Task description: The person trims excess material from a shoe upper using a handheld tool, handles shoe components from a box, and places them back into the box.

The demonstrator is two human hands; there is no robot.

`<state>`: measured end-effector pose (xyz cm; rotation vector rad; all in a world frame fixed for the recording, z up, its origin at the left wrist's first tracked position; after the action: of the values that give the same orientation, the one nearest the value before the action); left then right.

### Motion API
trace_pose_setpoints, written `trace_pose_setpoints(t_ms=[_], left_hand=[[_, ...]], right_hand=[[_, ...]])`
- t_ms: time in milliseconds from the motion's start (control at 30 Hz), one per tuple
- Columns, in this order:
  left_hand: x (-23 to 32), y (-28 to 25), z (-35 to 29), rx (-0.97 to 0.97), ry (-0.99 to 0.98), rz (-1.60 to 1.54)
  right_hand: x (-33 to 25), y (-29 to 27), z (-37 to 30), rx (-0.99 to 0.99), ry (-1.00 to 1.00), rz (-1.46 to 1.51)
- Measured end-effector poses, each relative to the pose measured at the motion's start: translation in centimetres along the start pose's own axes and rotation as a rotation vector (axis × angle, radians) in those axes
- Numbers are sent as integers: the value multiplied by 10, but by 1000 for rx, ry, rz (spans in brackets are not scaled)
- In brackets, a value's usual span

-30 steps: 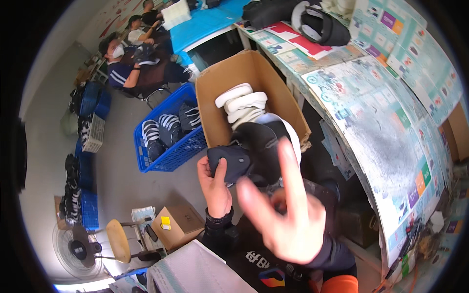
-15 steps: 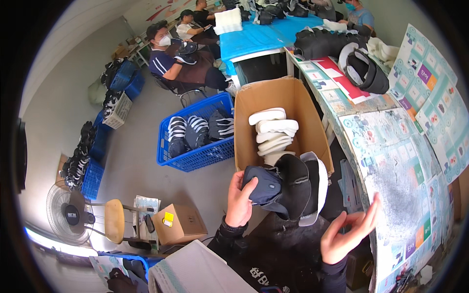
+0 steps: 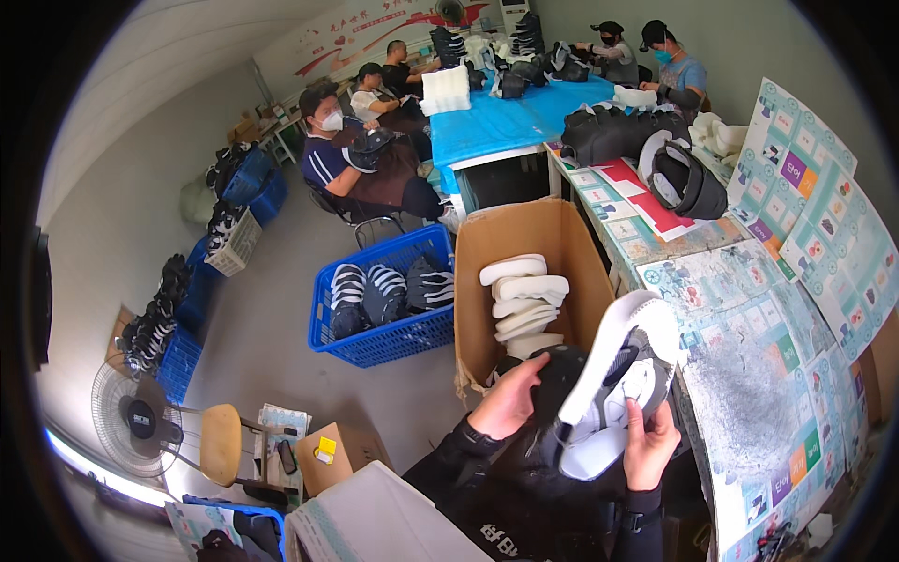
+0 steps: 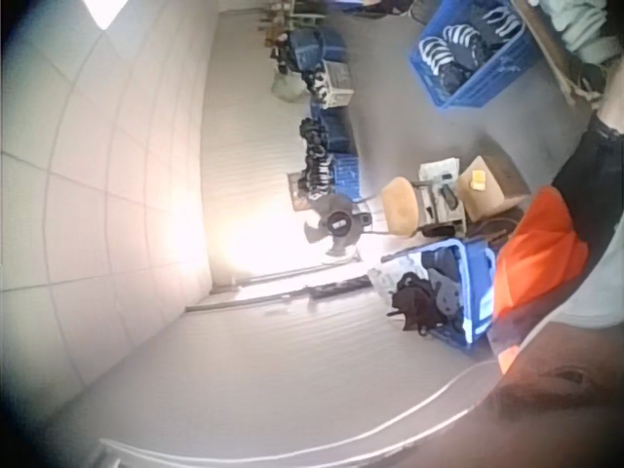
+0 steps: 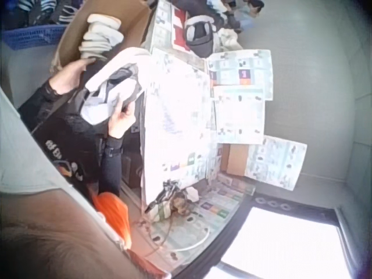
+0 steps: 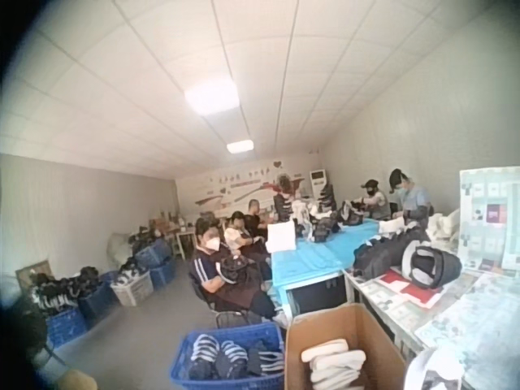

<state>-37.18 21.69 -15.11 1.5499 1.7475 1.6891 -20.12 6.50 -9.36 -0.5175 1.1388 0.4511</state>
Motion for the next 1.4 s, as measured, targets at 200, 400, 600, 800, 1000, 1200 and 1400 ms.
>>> trace_pose_setpoints(t_ms=[200,400,600,800,1000,1200,1400], left_hand=[[-13,52,38,0,-61,326],[-50,76,80,-94,53,626],[-50,139,83,-86,611,1129],[-69,137,88,-37,450,1127],[-87,174,109,-130,329,1070],[-76,177,150,-153,46,987],[-126,232,189,-163,-126,939]], right_hand=[[-13,-46,-18,81,-123,-223],[23,-100,-15,214,-4,-29],[67,-127,-25,264,127,87],[66,-157,-33,216,138,104],[39,-222,-54,246,287,18],[-104,-258,-52,564,-261,-935],[-139,-326,-63,728,-57,-1100]])
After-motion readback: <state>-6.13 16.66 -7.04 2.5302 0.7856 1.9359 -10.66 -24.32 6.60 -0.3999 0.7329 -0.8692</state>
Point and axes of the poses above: each hand's wrist, its own z-axis towards the middle knuckle, its own y-axis out of the palm, x = y × z, the point moved 10 cm from there along z, towards the middle knuckle, and after that the axes turned 3 degrees about x, right-handed, at the moved point
